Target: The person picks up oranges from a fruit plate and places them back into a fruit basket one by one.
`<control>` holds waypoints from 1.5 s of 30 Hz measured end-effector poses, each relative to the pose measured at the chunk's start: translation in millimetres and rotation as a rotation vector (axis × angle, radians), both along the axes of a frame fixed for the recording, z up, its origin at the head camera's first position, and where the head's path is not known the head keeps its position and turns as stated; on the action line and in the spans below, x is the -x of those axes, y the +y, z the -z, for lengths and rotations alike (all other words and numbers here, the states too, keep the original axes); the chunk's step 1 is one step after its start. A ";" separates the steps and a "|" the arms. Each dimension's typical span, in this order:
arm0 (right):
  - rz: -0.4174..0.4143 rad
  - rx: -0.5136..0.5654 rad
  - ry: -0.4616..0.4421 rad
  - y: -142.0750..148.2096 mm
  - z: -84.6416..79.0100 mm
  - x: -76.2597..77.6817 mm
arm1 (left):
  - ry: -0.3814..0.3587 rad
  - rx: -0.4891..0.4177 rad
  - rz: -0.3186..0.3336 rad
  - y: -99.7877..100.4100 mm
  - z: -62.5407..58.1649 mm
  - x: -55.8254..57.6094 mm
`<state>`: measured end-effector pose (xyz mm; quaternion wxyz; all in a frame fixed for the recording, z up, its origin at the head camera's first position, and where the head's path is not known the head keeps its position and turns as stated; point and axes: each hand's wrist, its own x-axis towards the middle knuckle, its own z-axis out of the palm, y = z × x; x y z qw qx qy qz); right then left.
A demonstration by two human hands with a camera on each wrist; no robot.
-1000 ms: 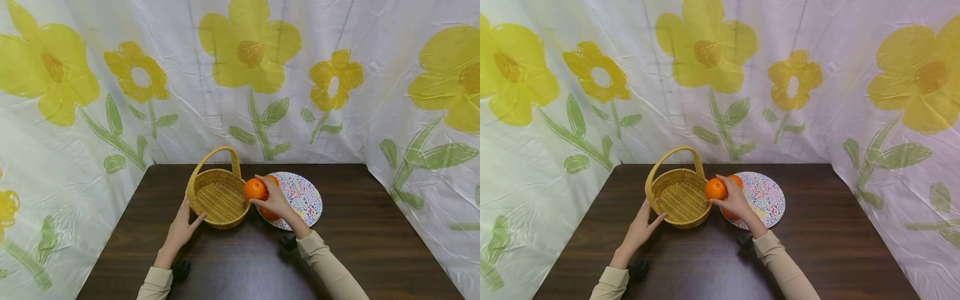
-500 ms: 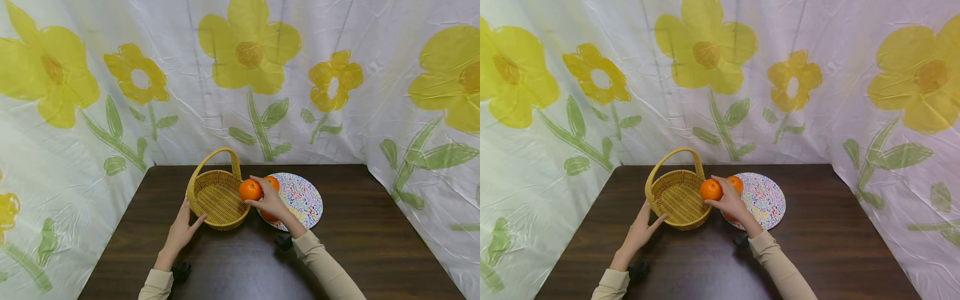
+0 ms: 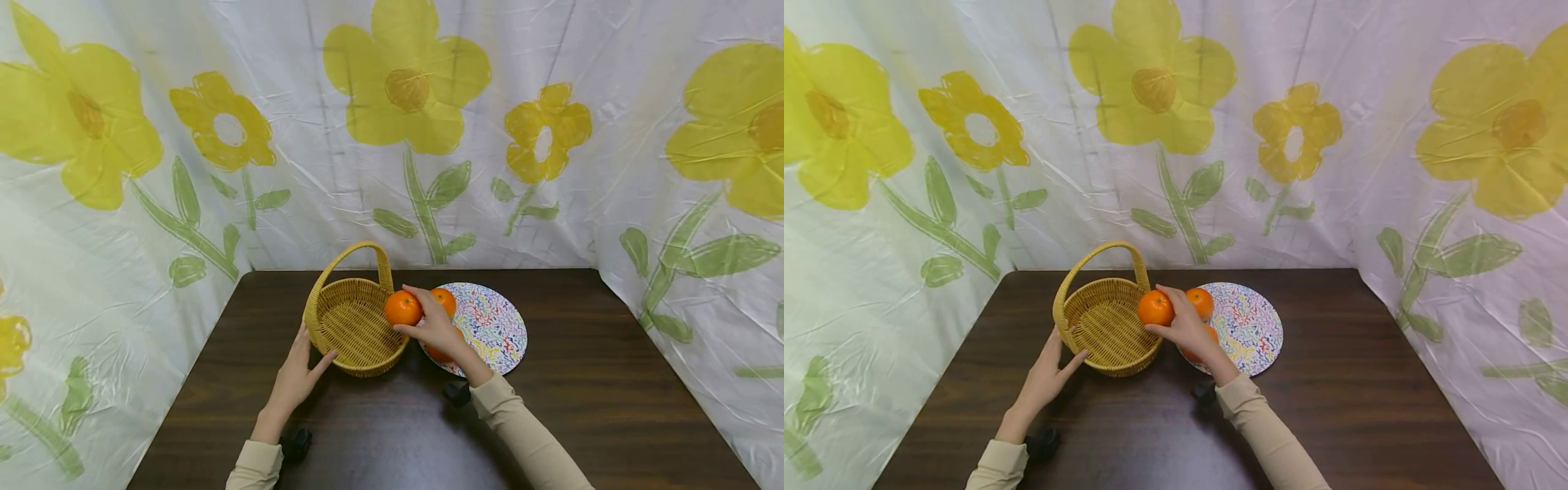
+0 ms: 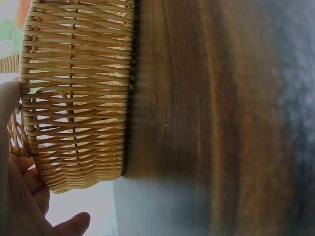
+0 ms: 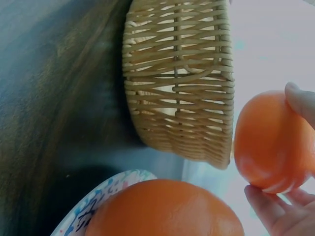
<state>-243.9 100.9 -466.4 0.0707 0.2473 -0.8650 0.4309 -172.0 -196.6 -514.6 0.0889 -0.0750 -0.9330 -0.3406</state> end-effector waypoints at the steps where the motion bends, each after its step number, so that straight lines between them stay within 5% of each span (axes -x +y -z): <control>1: 0.001 -0.005 0.000 -1.1 0.0 0.7 | -0.001 -0.001 -0.002 -0.1 0.2 0.1; 20: -0.002 -0.063 -0.001 -13.0 -1.8 9.1 | 0.002 0.005 -0.001 -1.4 1.2 0.5; 30: 0.021 -0.090 0.084 -19.2 -0.6 9.4 | -0.006 -0.001 -0.002 -1.4 2.4 0.2; 45: 0.021 -0.088 0.041 -27.8 2.3 14.2 | 0.001 0.010 -0.004 -0.8 0.3 -0.6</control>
